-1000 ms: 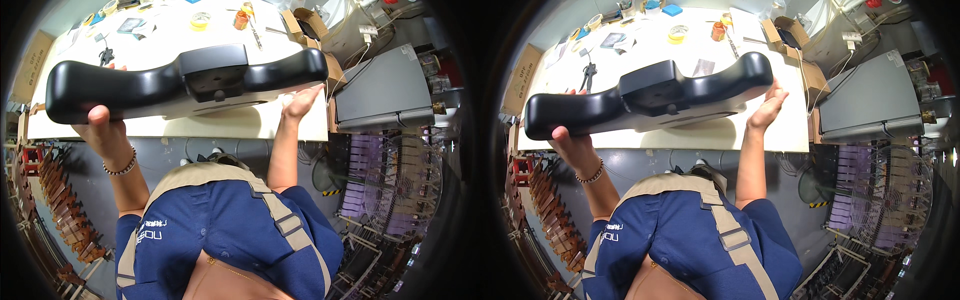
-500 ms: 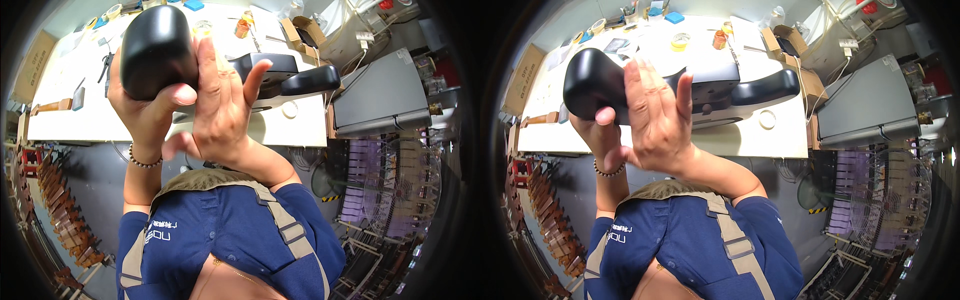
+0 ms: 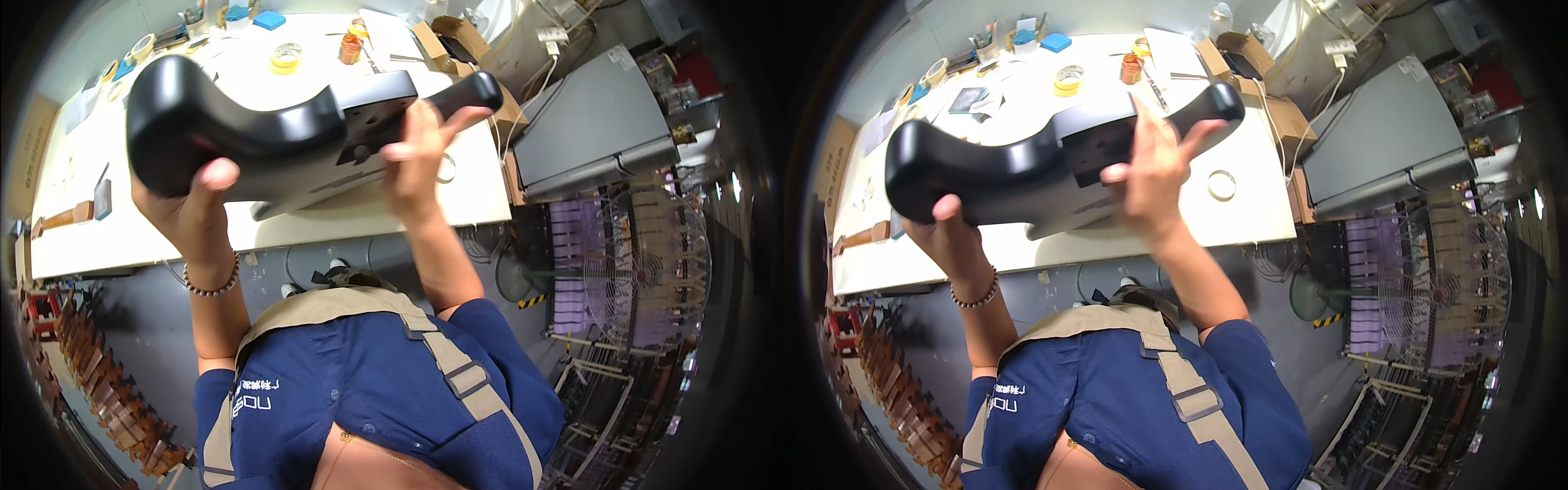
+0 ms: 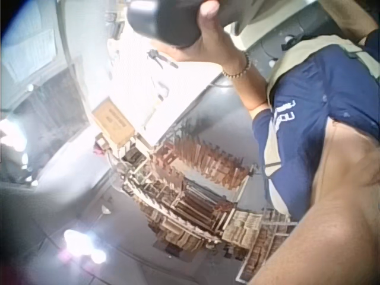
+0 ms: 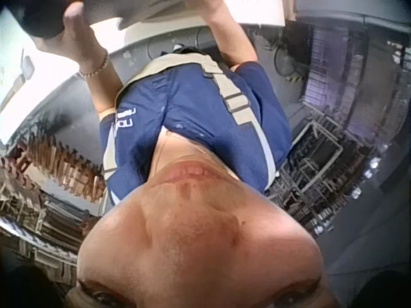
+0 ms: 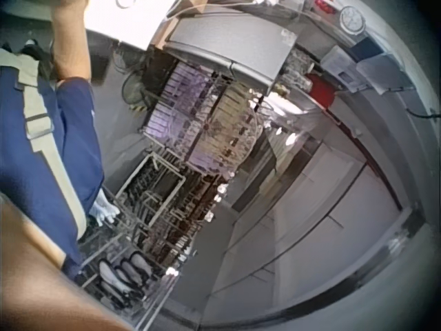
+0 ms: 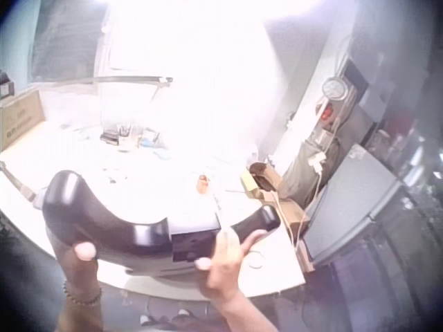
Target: The person picks up black plastic parts from a rack and moves them to a workbench. They apply small white adhesive strips to the parts and then return them to the rack. The person repeats this process for several parts.
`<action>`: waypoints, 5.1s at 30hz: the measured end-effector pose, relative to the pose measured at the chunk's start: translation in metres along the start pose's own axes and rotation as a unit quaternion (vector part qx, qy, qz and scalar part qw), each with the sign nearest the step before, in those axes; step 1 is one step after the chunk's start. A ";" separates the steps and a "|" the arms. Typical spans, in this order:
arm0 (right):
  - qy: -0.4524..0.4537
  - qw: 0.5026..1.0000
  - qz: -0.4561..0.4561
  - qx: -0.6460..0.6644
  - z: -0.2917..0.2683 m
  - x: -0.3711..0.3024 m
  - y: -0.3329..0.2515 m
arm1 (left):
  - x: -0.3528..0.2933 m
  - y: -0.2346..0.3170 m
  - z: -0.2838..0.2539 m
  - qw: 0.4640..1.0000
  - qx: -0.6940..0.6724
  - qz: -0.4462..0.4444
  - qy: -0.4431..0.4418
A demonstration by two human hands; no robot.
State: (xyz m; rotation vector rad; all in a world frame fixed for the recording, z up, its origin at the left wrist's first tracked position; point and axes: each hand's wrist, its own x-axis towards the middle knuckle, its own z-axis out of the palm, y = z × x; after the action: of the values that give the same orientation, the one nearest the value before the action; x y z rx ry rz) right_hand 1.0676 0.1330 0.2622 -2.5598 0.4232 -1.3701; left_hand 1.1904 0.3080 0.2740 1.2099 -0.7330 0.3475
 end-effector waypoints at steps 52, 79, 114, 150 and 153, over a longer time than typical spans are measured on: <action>-0.015 0.549 0.480 0.684 0.157 -0.119 0.030 | -0.006 0.014 -0.133 0.946 0.106 0.031 0.303; -0.094 0.969 0.220 -0.066 0.276 0.001 0.319 | 0.044 -0.004 -0.018 0.979 0.119 -0.005 0.165; -0.430 0.850 -0.149 -0.266 0.307 0.153 0.336 | 0.068 -0.033 0.006 0.992 0.066 -0.069 0.077; -0.495 0.855 0.006 -0.153 0.259 0.180 0.332 | 0.077 -0.039 0.011 0.994 0.086 -0.034 0.057; -0.434 0.900 0.010 0.024 0.206 0.174 0.298 | 0.080 -0.041 0.009 0.992 0.096 -0.028 0.082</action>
State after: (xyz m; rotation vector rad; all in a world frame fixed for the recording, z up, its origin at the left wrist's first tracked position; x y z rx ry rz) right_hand 1.2856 -0.1972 0.1913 -2.7658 0.2316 -0.1233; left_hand 1.2706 0.2749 0.3002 1.3623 -0.5302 0.4736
